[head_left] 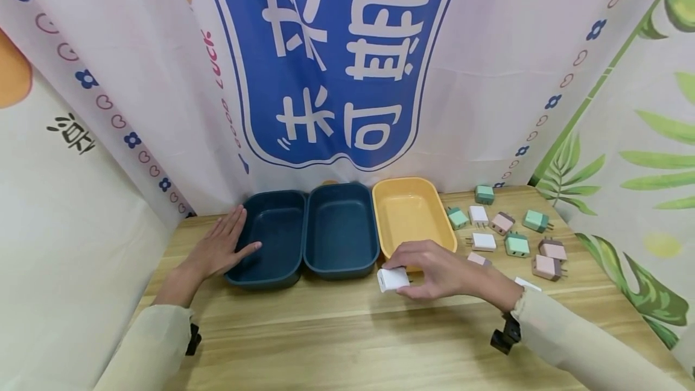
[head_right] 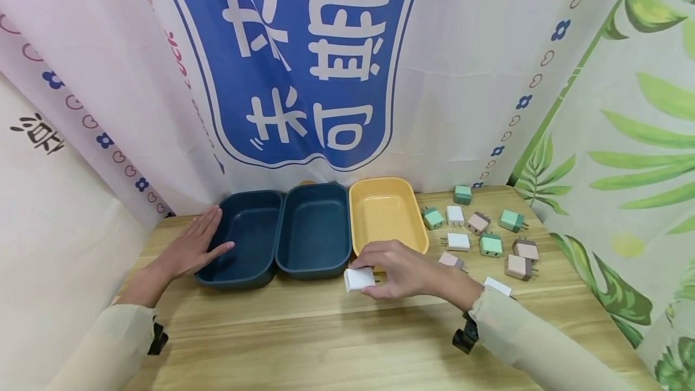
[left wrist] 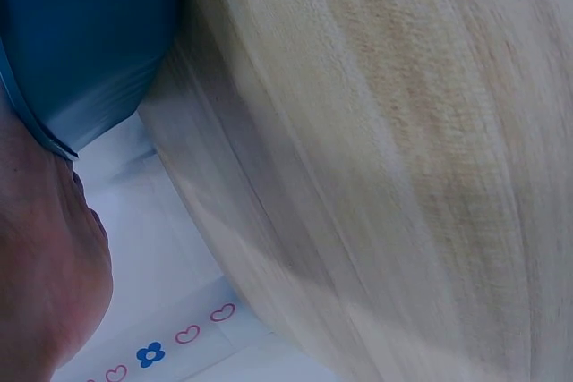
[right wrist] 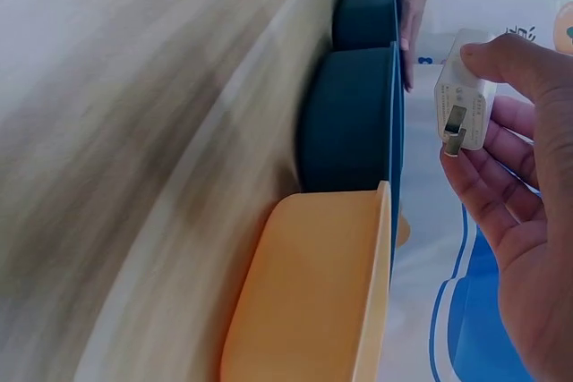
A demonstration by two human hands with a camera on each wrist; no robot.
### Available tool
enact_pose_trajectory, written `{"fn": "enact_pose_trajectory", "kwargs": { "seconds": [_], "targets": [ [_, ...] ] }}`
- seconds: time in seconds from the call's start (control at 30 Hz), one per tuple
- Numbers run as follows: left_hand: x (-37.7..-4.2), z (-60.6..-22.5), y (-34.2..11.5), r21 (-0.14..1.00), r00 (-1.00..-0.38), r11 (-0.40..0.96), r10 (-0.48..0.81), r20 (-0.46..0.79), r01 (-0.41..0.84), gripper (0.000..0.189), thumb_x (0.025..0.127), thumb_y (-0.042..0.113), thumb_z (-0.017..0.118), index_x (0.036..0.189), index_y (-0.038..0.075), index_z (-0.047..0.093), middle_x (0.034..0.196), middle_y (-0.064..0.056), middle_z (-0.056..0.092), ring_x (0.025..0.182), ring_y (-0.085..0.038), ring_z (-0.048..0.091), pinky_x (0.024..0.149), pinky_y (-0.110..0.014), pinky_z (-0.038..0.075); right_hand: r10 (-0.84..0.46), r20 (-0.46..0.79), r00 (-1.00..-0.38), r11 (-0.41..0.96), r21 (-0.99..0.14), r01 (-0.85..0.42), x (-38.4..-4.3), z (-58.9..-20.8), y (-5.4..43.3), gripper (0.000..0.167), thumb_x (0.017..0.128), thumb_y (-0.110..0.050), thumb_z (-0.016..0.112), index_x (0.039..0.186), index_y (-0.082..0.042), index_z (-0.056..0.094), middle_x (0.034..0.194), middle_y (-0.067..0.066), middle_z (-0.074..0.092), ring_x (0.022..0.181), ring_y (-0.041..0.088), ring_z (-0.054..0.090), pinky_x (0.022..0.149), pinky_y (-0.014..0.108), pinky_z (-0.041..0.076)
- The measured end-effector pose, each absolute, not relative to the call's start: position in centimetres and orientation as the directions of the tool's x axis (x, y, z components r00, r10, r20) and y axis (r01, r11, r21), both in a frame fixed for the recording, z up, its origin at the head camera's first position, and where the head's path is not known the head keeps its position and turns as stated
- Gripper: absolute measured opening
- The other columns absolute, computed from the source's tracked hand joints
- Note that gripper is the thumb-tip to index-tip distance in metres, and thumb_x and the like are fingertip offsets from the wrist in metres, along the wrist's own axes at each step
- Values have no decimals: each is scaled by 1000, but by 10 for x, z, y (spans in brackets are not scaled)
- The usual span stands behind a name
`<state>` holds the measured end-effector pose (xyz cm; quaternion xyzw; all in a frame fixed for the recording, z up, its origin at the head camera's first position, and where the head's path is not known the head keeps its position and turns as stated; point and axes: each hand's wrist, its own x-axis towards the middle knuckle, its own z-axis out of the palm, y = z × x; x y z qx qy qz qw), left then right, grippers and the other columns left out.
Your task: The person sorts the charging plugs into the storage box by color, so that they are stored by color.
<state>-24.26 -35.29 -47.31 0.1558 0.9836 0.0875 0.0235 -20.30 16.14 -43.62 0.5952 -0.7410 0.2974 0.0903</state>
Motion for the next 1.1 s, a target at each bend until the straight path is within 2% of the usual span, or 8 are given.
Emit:
{"fn": "enact_pose_trajectory", "kwargs": {
  "seconds": [0.3,0.5,0.77,0.93,1.1],
  "targets": [
    [-241,-475,-354,171,-949,937,313,-23,305,102,105,65,48,167,-6,10,175,-27,6,161,-47,9,129,-65,8,-820,459,-342,175,-367,-913,-212,-435,146,42,82,-16,91,120,-7,77,111,4,76,94,11,69,80,29,63],
    [-241,-471,-352,152,-952,945,302,-56,291,103,105,67,45,168,-4,6,176,-26,3,162,-46,7,130,-64,7,-822,446,-355,194,-367,-910,-221,-433,134,40,84,-17,90,119,-5,77,111,5,77,95,13,69,82,30,63],
    [-241,-472,-352,154,-953,945,300,-48,290,102,105,66,47,167,-5,8,175,-27,5,162,-46,9,129,-65,9,-832,419,-363,211,-366,-906,-234,-425,116,38,89,-24,86,122,-7,77,115,5,77,98,13,69,86,27,62],
    [-242,-471,-352,153,-951,944,304,-50,293,102,105,67,46,168,-4,6,175,-27,5,162,-46,8,129,-65,8,-838,392,-379,221,-392,-893,-241,-422,105,37,92,-24,83,124,-7,77,116,4,76,98,12,67,86,31,63],
    [-242,-471,-352,140,-952,946,302,-54,292,102,106,67,44,168,-4,6,176,-26,4,162,-45,7,130,-64,8,-839,390,-379,220,-395,-892,-249,-422,93,38,90,-23,85,123,-5,77,115,7,76,96,16,67,85,34,64]
  ]
}}
